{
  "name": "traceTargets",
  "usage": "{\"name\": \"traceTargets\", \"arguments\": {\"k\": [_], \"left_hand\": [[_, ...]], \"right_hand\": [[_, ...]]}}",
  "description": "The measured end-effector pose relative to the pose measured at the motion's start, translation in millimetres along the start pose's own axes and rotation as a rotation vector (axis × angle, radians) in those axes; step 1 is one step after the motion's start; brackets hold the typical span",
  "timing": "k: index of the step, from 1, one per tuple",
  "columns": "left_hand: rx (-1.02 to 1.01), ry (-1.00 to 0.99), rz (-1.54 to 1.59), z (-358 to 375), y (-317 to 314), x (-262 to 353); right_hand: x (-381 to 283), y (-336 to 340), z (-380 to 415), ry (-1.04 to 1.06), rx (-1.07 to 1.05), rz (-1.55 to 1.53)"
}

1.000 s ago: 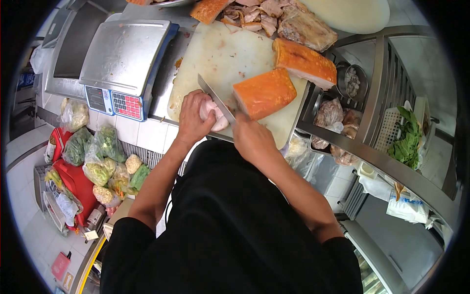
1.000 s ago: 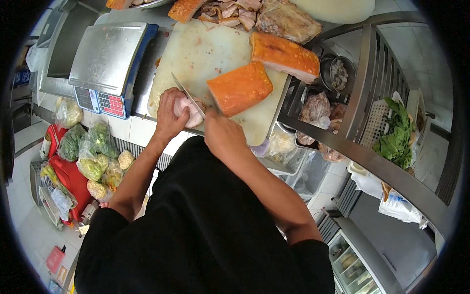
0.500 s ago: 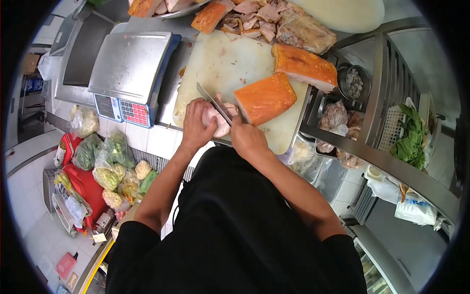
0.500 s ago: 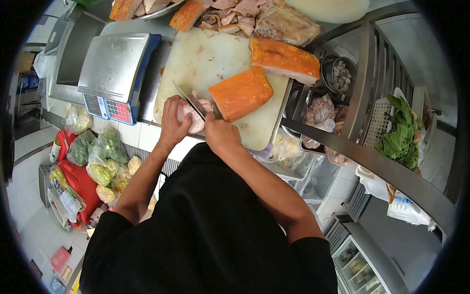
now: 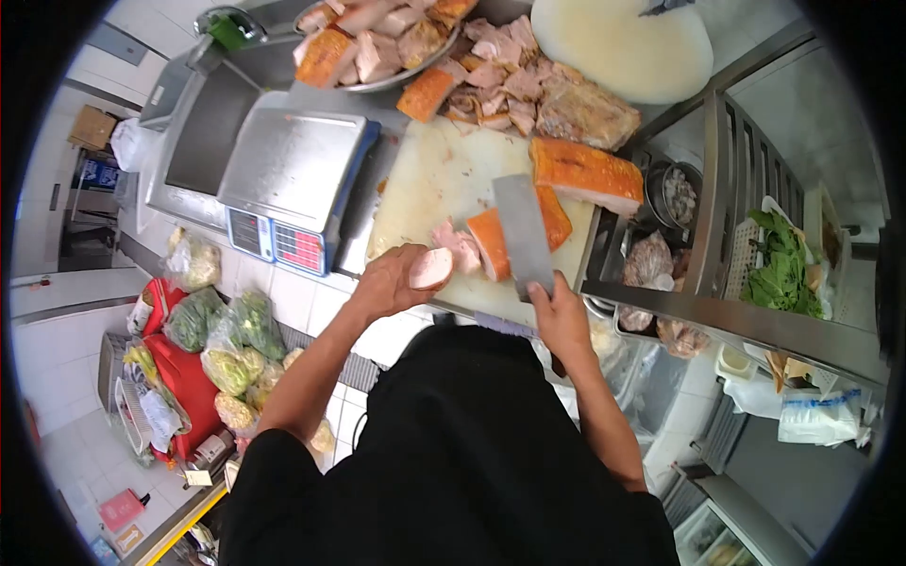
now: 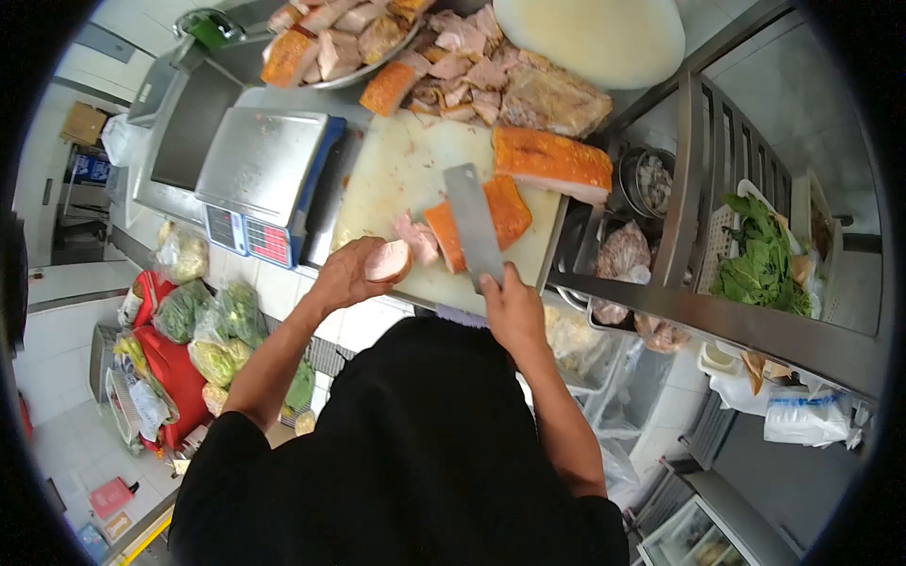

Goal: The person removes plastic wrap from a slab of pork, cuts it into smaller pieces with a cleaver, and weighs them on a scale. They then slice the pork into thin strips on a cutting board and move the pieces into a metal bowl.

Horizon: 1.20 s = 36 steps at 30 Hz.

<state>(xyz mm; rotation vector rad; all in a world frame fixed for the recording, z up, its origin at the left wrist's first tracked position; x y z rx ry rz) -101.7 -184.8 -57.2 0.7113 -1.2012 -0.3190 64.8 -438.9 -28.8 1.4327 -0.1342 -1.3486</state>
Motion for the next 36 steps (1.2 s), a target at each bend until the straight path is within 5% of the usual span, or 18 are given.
{"name": "traceTargets", "arguments": {"k": [6, 8, 11, 12, 14, 15, 16, 17, 18, 20, 22, 25, 31, 34, 36], "left_hand": [[0.507, 0.220, 0.412, -17.4, 132.0, -39.0], [0.472, 0.329, 0.571, -30.3, 178.1, -87.0], [0.548, 0.546, 0.298, -40.1, 201.4, -128.7], [0.559, 0.535, 0.293, -39.8, 200.8, -113.0], [0.948, -0.029, -0.418, -37.8, 184.2, -41.4], [0.692, -0.060, -0.044, -56.6, 155.6, -58.3], [0.632, -0.144, -0.154, -50.2, 112.3, -10.6], [0.360, -0.116, -0.086, -54.5, 73.0, -2.9], [0.302, -0.195, -0.001, -58.9, 17.5, -9.7], [0.024, -0.025, -0.182, -56.5, -38.2, 24.0], [0.294, 0.004, -0.211, -50.7, -72.3, 21.6], [0.311, 0.046, -0.265, -41.0, -63.6, 26.9], [0.299, 0.519, -0.107, -61.6, -24.0, -2.2], [0.573, 0.382, 0.226, -103.2, -6.7, -16.7], [0.881, 0.098, 0.359, -121.7, 17.0, 7.8]], "right_hand": [[34.0, 23.3, 28.5, -0.070, 0.084, -0.141], [45.9, 22.6, 34.4, -0.145, 0.052, -0.203], [58.2, 20.6, 39.6, -0.203, 0.053, -0.373], [58.5, 21.8, 40.5, -0.189, 0.060, -0.379], [60.1, 24.3, 43.3, -0.191, 0.083, -0.403], [60.4, 24.7, 43.2, -0.229, 0.076, -0.430], [61.5, 23.7, 43.0, -0.219, 0.071, -0.424], [63.6, 21.8, 41.4, -0.222, 0.087, -0.435], [63.5, 20.8, 38.9, -0.222, 0.100, -0.446], [57.9, 22.8, 37.4, -0.220, 0.085, -0.423], [56.7, 23.4, 35.5, -0.197, 0.055, -0.364], [59.6, 23.2, 36.0, -0.177, 0.061, -0.333], [67.2, 27.3, 39.8, -0.177, 0.058, -0.334], [66.8, 29.5, 40.8, -0.160, 0.095, -0.343], [67.2, 32.2, 40.0, -0.160, 0.055, -0.313]]}}
Point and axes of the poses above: each hand's wrist, its own z-axis away from the middle knuckle, its own y-axis out of the back of the hand, x = y × z, the point moved 3 cm from there along -z, towards the middle knuckle, and after that the axes turned 8 degrees about z, right-handed, at the moved point
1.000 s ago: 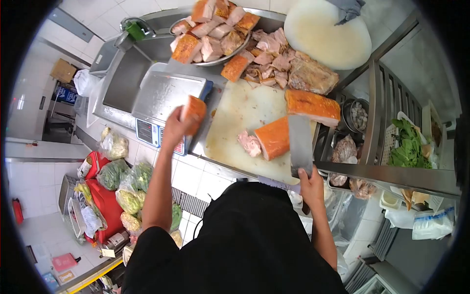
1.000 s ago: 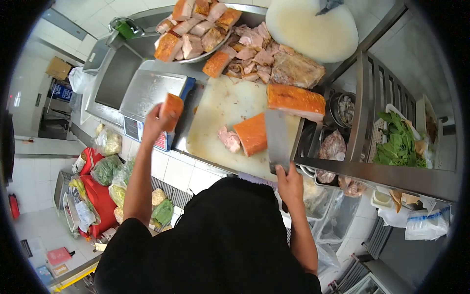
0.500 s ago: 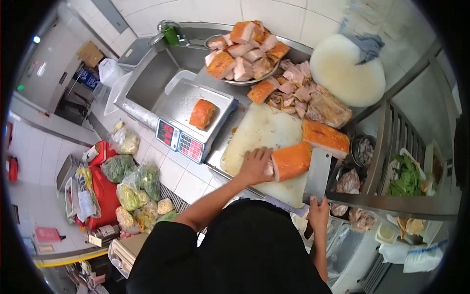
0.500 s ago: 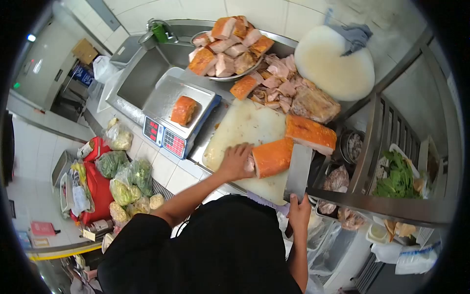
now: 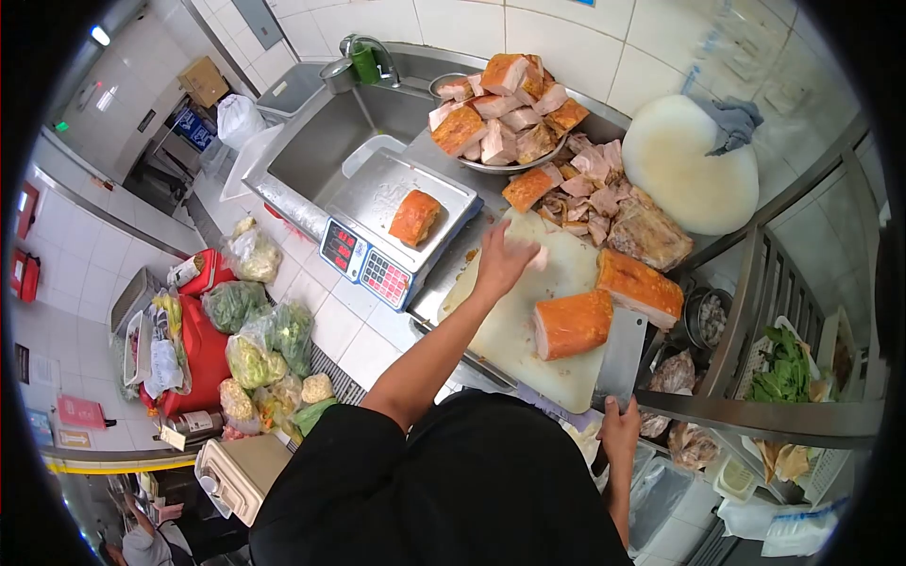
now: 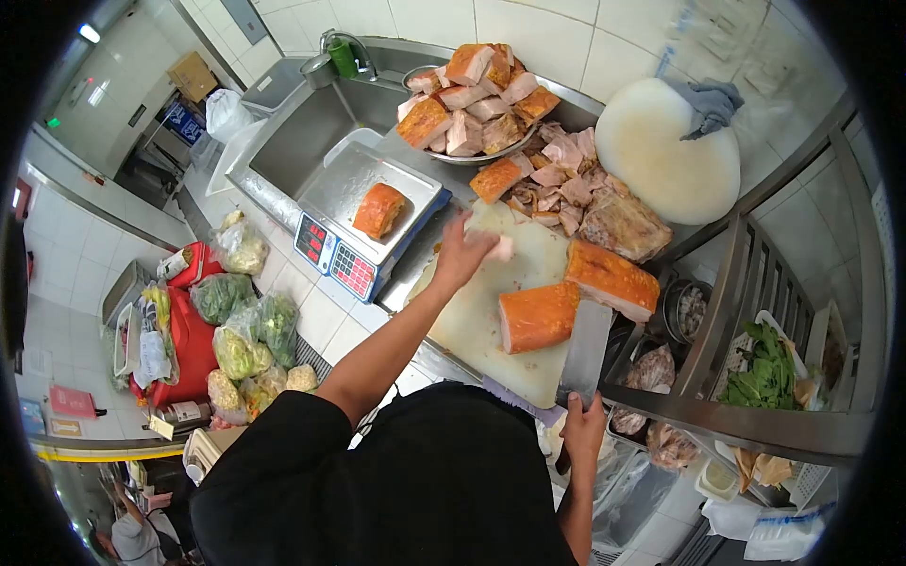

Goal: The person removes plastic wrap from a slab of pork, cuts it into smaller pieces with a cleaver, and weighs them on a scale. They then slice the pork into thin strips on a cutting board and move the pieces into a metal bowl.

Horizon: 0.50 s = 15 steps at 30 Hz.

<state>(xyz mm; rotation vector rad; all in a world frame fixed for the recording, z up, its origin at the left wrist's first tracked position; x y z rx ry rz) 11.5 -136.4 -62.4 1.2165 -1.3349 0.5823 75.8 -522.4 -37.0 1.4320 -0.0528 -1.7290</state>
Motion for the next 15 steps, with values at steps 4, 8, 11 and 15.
{"name": "traceTargets", "arguments": {"k": [4, 8, 11, 15], "left_hand": [[-0.165, -0.023, 0.131, -45.4, 36.3, 59.2], [-0.001, -0.200, -0.613, -77.5, 118.5, 57.9], [-0.178, 0.073, -0.804, -95.1, 148.5, -10.2], [-0.349, 0.364, 0.270, -74.4, 140.6, -14.9]], "right_hand": [[4.7, 1.5, -0.4, 0.017, 0.012, -0.010], [5.7, 6.7, 5.1, -0.029, -0.002, -0.029], [0.2, 2.5, 6.3, -0.019, -0.041, -0.061], [-9.1, -1.1, 5.1, -0.009, -0.104, 0.025]]}}
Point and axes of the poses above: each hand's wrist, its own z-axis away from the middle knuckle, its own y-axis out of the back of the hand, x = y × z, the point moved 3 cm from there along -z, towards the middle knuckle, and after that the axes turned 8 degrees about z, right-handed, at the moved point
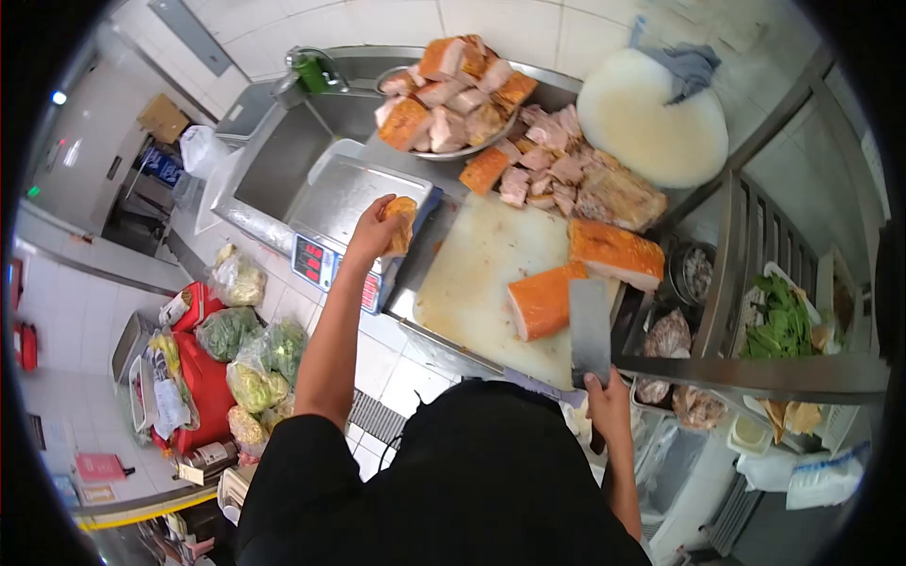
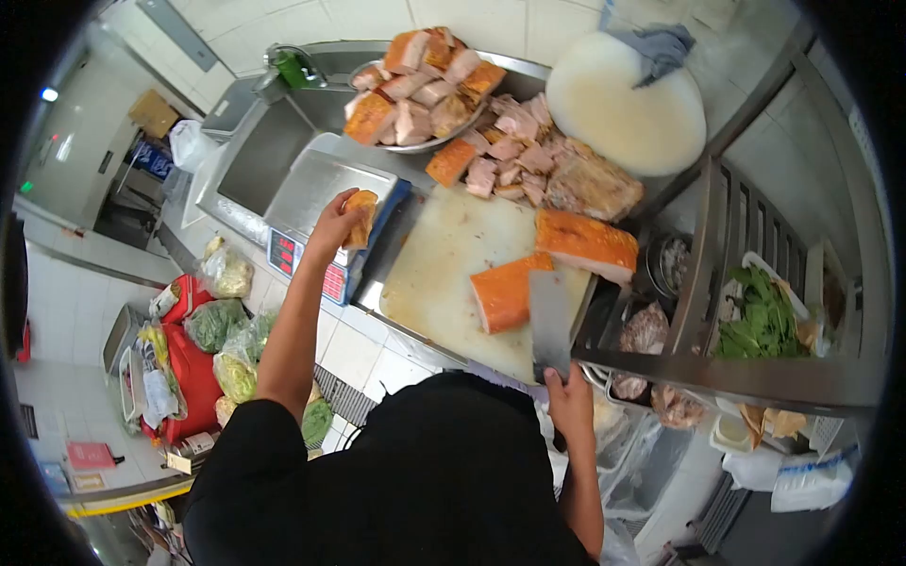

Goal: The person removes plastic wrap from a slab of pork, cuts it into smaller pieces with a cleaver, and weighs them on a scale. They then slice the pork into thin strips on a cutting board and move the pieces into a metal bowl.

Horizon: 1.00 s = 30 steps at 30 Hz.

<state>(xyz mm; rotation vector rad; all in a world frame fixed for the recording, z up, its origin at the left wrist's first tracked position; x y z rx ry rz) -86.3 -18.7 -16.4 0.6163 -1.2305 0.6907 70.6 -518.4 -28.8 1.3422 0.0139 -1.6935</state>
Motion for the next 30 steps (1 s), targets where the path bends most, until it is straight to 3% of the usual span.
{"name": "traceTargets", "arguments": {"k": [1, 3, 6, 7, 9, 13, 22, 30], "left_hand": [[-0.022, 0.018, 0.005, 18.6, -19.0, -3.4], [-0.141, 0.066, 0.519, 48.5, -53.6, -19.4], [-0.092, 0.080, 0.708, 77.2, -87.6, -67.6], [0.036, -0.047, 0.280, 81.7, -89.7, -89.4], [0.177, -0.480, -0.860, 99.3, -87.0, -122.6], [0.179, -0.313, -0.434, 106.3, -83.1, -114.0], [0.109, -0.377, -0.576, 100.8, -95.0, -106.3], [0.099, -0.410, -0.646, 99.5, -99.0, -103.4]], "right_hand": [[-6.9, -1.6, -0.6, 0.030, -0.030, 0.062], [-12.6, -7.6, -4.5, 0.100, -0.054, 0.203], [-38.7, -16.1, -1.0, 0.128, -0.071, 0.322], [-49.0, -19.7, -0.2, 0.190, -0.084, 0.385], [-71.6, -24.9, 1.1, 0.169, -0.173, 0.395], [-75.7, -58.7, -3.1, 0.231, -0.227, 0.436], [-89.2, -123.8, -23.1, 0.326, -0.215, 0.455], [-111.5, -135.7, -23.6, 0.366, -0.269, 0.540]]}}
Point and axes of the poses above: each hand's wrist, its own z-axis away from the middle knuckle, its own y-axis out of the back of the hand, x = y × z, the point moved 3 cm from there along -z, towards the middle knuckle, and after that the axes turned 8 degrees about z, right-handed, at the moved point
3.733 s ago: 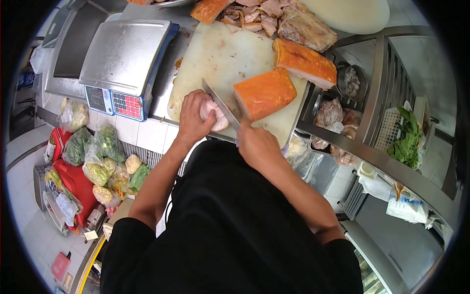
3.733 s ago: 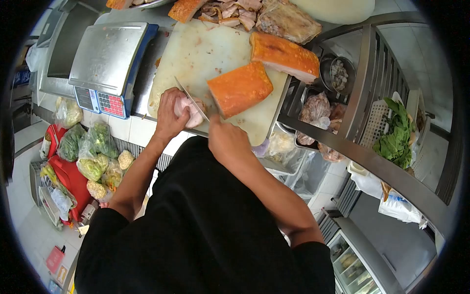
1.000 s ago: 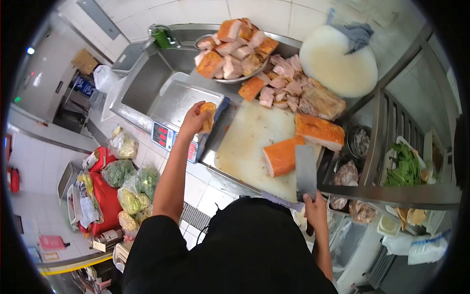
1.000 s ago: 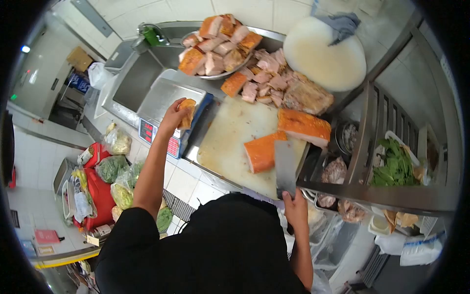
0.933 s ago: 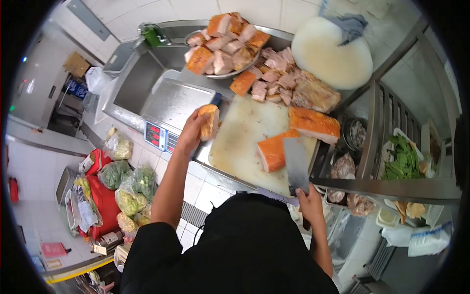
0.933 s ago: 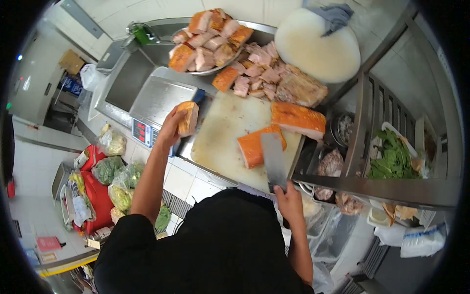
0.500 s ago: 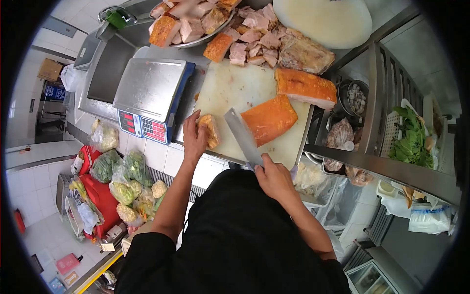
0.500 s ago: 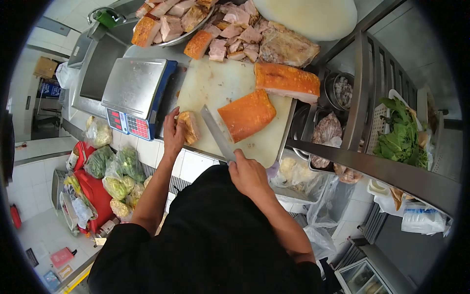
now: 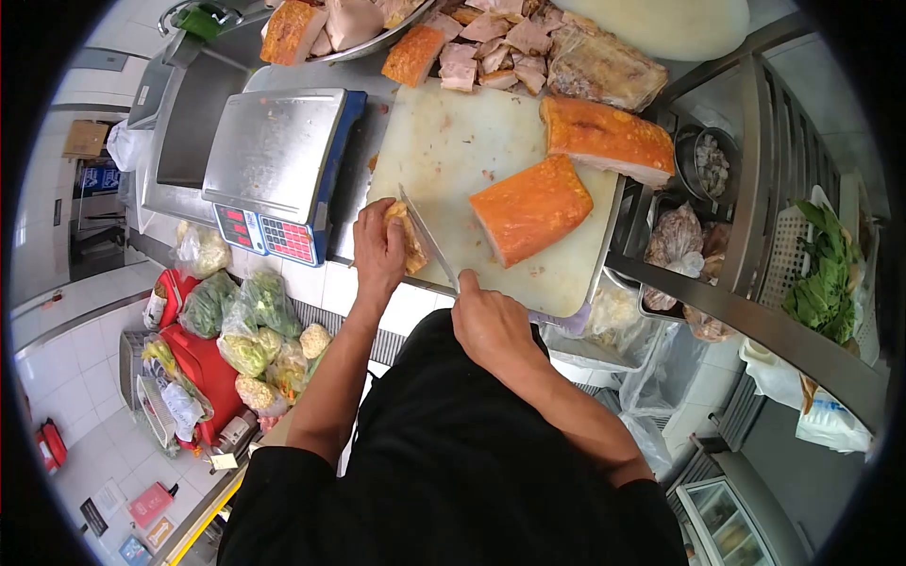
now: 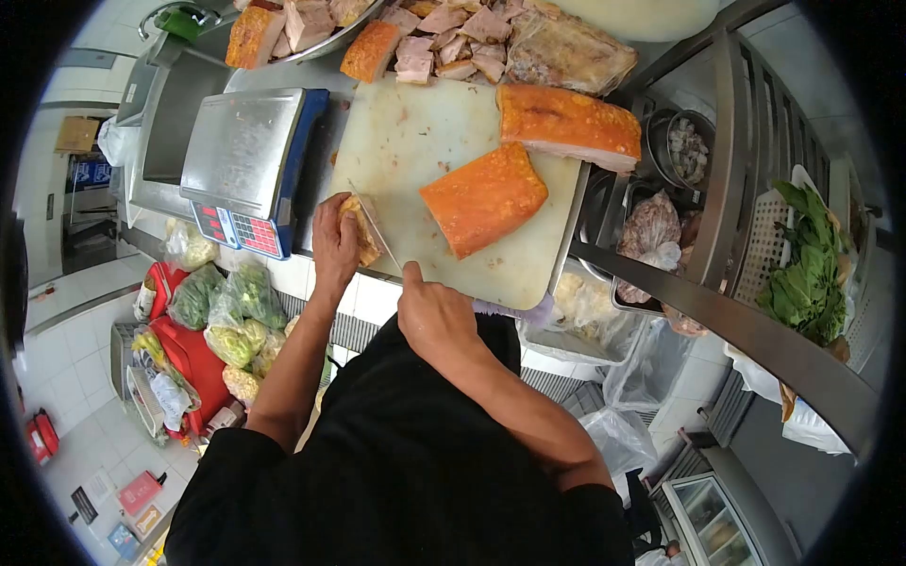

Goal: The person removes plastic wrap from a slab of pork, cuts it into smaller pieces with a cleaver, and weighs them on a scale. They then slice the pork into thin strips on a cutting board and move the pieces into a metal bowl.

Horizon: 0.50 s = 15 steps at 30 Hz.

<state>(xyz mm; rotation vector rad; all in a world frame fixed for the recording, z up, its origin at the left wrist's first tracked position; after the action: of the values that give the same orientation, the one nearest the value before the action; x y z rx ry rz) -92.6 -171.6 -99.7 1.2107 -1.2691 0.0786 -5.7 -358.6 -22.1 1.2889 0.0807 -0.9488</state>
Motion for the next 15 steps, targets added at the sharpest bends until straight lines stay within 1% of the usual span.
{"name": "traceTargets", "arguments": {"k": [6, 10, 12, 13, 15], "left_hand": [[0.006, 0.008, 0.011, -0.8, -2.2, 1.7], [-0.017, 0.019, 0.004, -2.4, -1.1, -1.5], [-0.016, 0.021, 0.017, -1.4, -2.2, -2.0], [-0.023, 0.018, 0.023, -1.8, -4.4, -0.8], [-0.005, 0.048, 0.057, -1.7, -2.8, -0.9]], "right_hand": [[-12.0, -9.4, -50.4, -0.013, -0.005, 0.011], [-12.0, -2.7, -29.9, -0.025, -0.064, 0.029], [-9.7, -11.5, -27.2, -0.088, -0.114, 0.024], [-6.5, -19.3, -34.4, -0.097, -0.112, 0.025], [-7.5, -29.7, -54.3, -0.041, -0.007, -0.035]]}}
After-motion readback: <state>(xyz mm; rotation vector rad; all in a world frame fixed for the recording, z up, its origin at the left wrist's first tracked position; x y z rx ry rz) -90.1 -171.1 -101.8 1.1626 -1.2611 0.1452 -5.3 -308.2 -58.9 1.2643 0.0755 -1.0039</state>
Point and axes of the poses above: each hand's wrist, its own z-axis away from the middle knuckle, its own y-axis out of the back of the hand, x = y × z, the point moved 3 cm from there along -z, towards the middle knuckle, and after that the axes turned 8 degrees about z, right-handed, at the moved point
